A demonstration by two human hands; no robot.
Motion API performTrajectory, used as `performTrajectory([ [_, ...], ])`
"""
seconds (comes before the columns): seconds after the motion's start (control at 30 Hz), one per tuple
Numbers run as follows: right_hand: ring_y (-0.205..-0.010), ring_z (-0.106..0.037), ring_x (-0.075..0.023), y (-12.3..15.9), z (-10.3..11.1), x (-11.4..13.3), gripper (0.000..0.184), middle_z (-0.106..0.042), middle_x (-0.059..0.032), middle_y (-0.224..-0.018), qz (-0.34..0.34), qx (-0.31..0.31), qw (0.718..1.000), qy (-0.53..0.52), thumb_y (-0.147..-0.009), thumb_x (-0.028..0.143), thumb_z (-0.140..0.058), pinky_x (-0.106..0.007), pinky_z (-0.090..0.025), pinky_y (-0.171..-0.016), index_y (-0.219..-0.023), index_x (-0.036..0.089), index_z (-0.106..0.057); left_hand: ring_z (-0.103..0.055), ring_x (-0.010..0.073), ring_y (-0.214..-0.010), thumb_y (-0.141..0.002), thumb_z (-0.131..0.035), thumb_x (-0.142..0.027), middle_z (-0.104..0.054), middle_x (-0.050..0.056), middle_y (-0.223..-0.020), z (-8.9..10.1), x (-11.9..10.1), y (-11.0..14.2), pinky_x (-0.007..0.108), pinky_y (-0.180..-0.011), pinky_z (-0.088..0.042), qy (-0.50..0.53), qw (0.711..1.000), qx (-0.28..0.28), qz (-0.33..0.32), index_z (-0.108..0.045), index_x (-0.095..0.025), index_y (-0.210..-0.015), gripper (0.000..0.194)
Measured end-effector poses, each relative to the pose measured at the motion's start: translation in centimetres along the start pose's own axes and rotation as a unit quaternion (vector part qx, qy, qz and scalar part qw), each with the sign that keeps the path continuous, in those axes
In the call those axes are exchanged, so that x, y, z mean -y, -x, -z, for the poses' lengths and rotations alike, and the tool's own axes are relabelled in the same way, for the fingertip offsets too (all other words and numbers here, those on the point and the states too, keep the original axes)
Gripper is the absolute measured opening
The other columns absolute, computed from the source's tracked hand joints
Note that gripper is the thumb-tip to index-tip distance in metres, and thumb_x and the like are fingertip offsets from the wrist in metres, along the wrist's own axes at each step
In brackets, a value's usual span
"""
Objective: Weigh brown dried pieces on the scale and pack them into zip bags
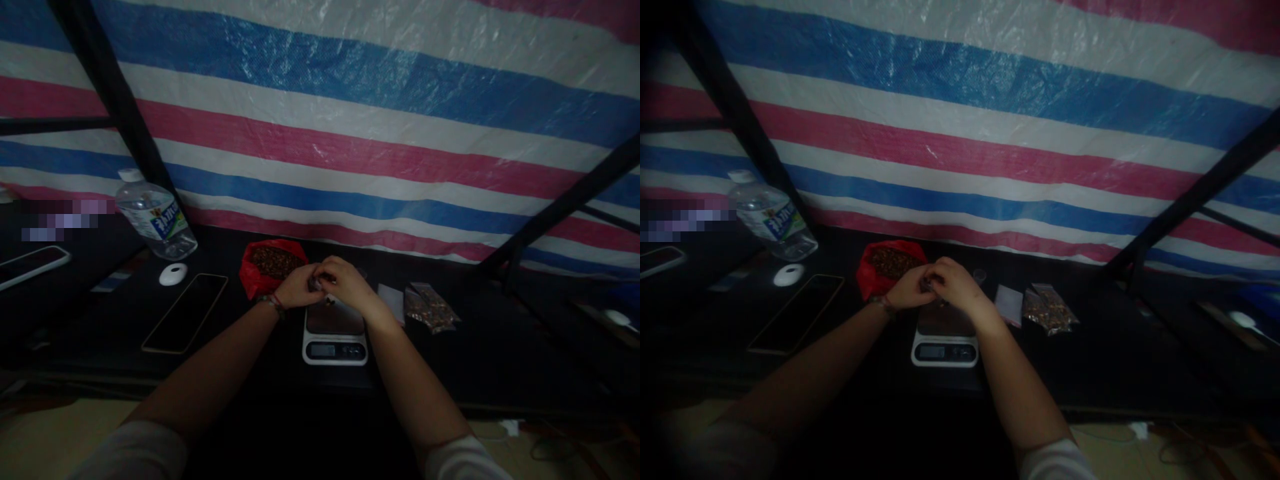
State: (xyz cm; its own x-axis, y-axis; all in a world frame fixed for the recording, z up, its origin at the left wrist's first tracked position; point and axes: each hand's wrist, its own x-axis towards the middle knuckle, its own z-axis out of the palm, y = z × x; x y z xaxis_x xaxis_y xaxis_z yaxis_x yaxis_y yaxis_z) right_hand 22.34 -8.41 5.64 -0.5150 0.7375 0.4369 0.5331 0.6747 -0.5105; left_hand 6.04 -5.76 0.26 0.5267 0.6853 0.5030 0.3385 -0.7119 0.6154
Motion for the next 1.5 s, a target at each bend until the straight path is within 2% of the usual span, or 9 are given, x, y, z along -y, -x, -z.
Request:
performTrajectory([
  [0.23, -0.09, -0.06, -0.0148, 0.3, -0.4, -0.2, 0.026, -0.066, -0.0036, -0.098, -0.037, 0.009, 0.999, -0.015, -0.079, 0.01, -0.06, -0.029, -0.045, -0.082, -0.103, 0.02, -0.064, -0.062, 0.019, -0.093, -0.067, -0.06, -0.018, -0.065, 0.006, -0.102, 0.1, -0.2, -0.1, 0.03, -0.084, -0.048, 0.038, 0.999, -0.009, -0.031, -0.058, -0.015, -0.105, 0.038],
  [0.43, -0.084, -0.058, -0.0148, 1.1, 0.3, -0.8, 0.014, -0.063, -0.004, -0.086, -0.043, -0.066, 0.997, 0.023, -0.081, 0.01, -0.053, -0.028, -0.044, -0.078, -0.085, 0.018, -0.065, -0.063, 0.0188, -0.087, -0.072, -0.06, -0.023, -0.065, 0.006, -0.096, 0.4, 0.7, -0.2, 0.031, -0.081, -0.049, -0.021, 0.997, -0.048, 0.061, -0.055, -0.015, -0.112, 0.04],
  [0.57, -0.083, -0.058, -0.0149, 1.8, -0.5, -1.6, 0.013, -0.063, -0.0049, -0.088, -0.054, 0.063, 0.995, 0.048, -0.08, 0.014, -0.058, -0.027, -0.043, -0.076, -0.089, 0.017, -0.067, -0.063, 0.019, -0.084, -0.074, -0.059, -0.027, -0.065, 0.006, -0.092, 0.6, 1.8, -0.4, 0.032, -0.08, -0.049, -0.06, 0.985, -0.117, 0.109, -0.056, -0.015, -0.112, 0.04],
  [0.63, -0.087, -0.057, -0.0157, 1.9, -1.4, -1.8, 0.016, -0.063, -0.0056, -0.091, -0.042, 0.121, 0.99, 0.061, -0.079, 0.018, -0.062, -0.028, -0.043, -0.079, -0.094, 0.017, -0.068, -0.063, 0.0186, -0.084, -0.075, -0.06, -0.028, -0.066, 0.006, -0.092, 0.6, 2.1, -0.4, 0.032, -0.08, -0.05, -0.062, 0.983, -0.125, 0.117, -0.056, -0.015, -0.112, 0.04],
  [0.73, -0.092, -0.056, -0.0162, 1.7, -2.3, -1.7, 0.016, -0.063, -0.0055, -0.094, -0.034, 0.161, 0.982, 0.095, -0.08, 0.017, -0.06, -0.028, -0.041, -0.083, -0.094, 0.019, -0.069, -0.063, 0.0179, -0.083, -0.075, -0.06, -0.028, -0.066, 0.005, -0.09, 0.5, 2.4, -0.4, 0.031, -0.08, -0.05, -0.055, 0.984, -0.117, 0.12, -0.056, -0.016, -0.113, 0.04],
  [0.93, -0.083, -0.057, -0.0147, 2.3, -1.1, -1.5, 0.014, -0.062, -0.0059, -0.086, -0.033, 0.174, 0.98, 0.086, -0.084, 0.017, -0.056, -0.027, -0.041, -0.078, -0.086, 0.015, -0.07, -0.062, 0.0179, -0.083, -0.076, -0.059, -0.031, -0.065, 0.005, -0.091, 0.5, 2.2, -0.3, 0.032, -0.079, -0.049, -0.05, 0.985, -0.109, 0.127, -0.055, -0.015, -0.115, 0.042],
  [1.07, -0.08, -0.057, -0.0157, 3.1, -0.3, -1.9, 0.012, -0.062, -0.005, -0.085, -0.025, 0.192, 0.979, 0.059, -0.076, 0.017, -0.065, -0.027, -0.043, -0.075, -0.087, 0.016, -0.07, -0.062, 0.0181, -0.083, -0.076, -0.06, -0.031, -0.065, 0.005, -0.091, 0.6, 2.1, -0.3, 0.032, -0.078, -0.049, -0.047, 0.984, -0.103, 0.134, -0.054, -0.015, -0.116, 0.044],
  [1.23, -0.081, -0.058, -0.016, 3.2, -0.7, -1.9, 0.016, -0.063, -0.0055, -0.084, -0.035, 0.18, 0.979, 0.09, -0.075, 0.007, -0.06, -0.027, -0.043, -0.077, -0.083, 0.017, -0.07, -0.063, 0.0174, -0.083, -0.076, -0.059, -0.03, -0.065, 0.005, -0.092, 0.5, 2.0, -0.2, 0.031, -0.079, -0.049, -0.043, 0.987, -0.088, 0.125, -0.054, -0.015, -0.117, 0.044],
  [1.5, -0.078, -0.058, -0.0154, 3.0, -1.0, -1.2, 0.016, -0.062, -0.0055, -0.08, -0.063, 0.172, 0.974, 0.133, -0.074, 0.006, -0.058, -0.026, -0.043, -0.073, -0.08, 0.016, -0.07, -0.062, 0.0169, -0.082, -0.076, -0.059, -0.031, -0.065, 0.005, -0.091, 0.5, 1.9, -0.2, 0.031, -0.079, -0.049, -0.046, 0.99, -0.079, 0.111, -0.054, -0.014, -0.117, 0.045],
])
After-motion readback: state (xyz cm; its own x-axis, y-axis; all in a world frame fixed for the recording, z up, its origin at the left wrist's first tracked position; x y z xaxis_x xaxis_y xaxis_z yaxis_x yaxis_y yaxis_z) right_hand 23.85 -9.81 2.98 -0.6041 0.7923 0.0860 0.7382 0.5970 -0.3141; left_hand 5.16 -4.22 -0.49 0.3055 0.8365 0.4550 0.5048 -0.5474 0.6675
